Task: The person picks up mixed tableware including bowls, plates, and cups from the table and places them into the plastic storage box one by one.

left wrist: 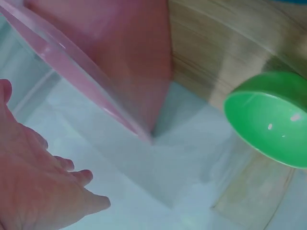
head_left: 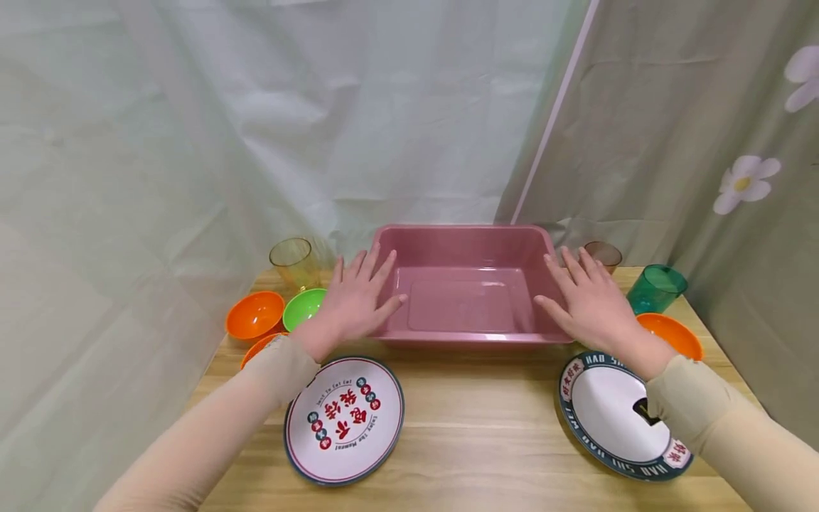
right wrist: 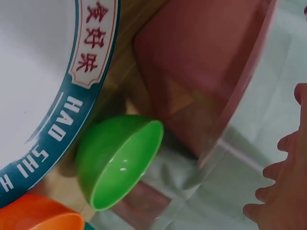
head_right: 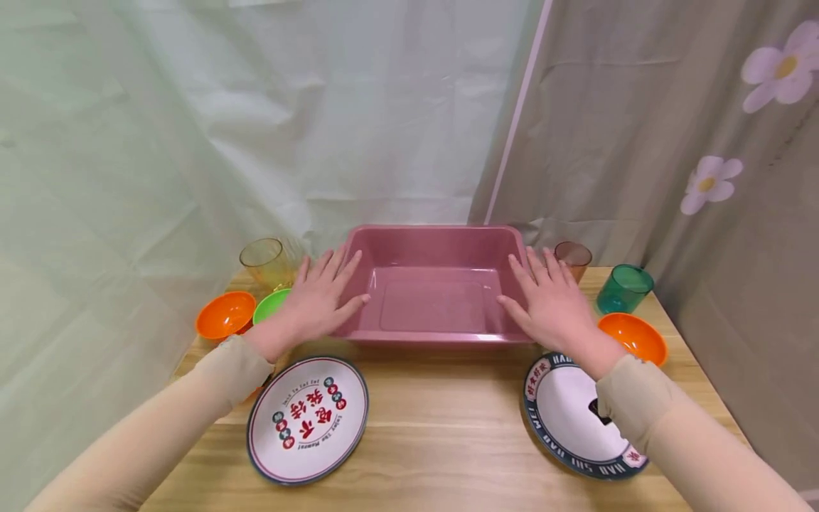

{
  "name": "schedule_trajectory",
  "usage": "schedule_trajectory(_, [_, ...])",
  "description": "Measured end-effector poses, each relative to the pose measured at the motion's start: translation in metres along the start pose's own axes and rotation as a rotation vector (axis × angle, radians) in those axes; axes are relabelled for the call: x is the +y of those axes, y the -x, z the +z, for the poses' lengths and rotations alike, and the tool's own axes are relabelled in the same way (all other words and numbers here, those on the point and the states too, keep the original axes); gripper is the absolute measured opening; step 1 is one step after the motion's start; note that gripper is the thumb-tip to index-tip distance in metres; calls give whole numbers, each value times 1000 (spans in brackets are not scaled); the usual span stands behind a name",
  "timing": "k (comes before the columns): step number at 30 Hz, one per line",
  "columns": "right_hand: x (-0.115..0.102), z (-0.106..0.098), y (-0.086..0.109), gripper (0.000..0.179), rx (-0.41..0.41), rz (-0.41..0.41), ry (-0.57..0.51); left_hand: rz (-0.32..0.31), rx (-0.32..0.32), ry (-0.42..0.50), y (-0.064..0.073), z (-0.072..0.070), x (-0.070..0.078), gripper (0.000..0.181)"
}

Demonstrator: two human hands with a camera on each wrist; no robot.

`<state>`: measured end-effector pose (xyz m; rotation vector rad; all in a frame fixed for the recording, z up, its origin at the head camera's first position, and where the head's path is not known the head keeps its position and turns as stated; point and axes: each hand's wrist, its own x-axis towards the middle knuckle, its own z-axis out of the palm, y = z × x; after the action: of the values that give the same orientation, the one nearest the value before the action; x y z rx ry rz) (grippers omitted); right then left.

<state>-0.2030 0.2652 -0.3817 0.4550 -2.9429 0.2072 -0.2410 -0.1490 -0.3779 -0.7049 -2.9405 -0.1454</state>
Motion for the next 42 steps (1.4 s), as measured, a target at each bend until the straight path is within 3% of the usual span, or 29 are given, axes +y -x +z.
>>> schedule_trajectory(6, [-21, 2, 23, 83, 55, -136, 57, 102, 41, -74, 38, 1, 16, 85])
schedule_trajectory(14, [-41, 11, 55, 83, 69, -197, 62, 175, 51, -46, 81, 16, 36, 85])
schedule_trajectory(20, [-48, 18, 64, 82, 53, -211, 66, 170, 24, -59, 96, 27, 39, 84])
schedule_trajectory(27, [-57, 19, 62, 83, 79, -249, 62, 143, 26, -29, 105, 28, 35, 83])
schedule_trajectory(32, [-78, 17, 62, 79, 55, -323, -26, 105, 6, -30, 116, 26, 27, 84])
schedule_trajectory(42, [-130, 26, 64, 53, -113, -369, -370, 70, 10, -18, 150, 26, 5, 83])
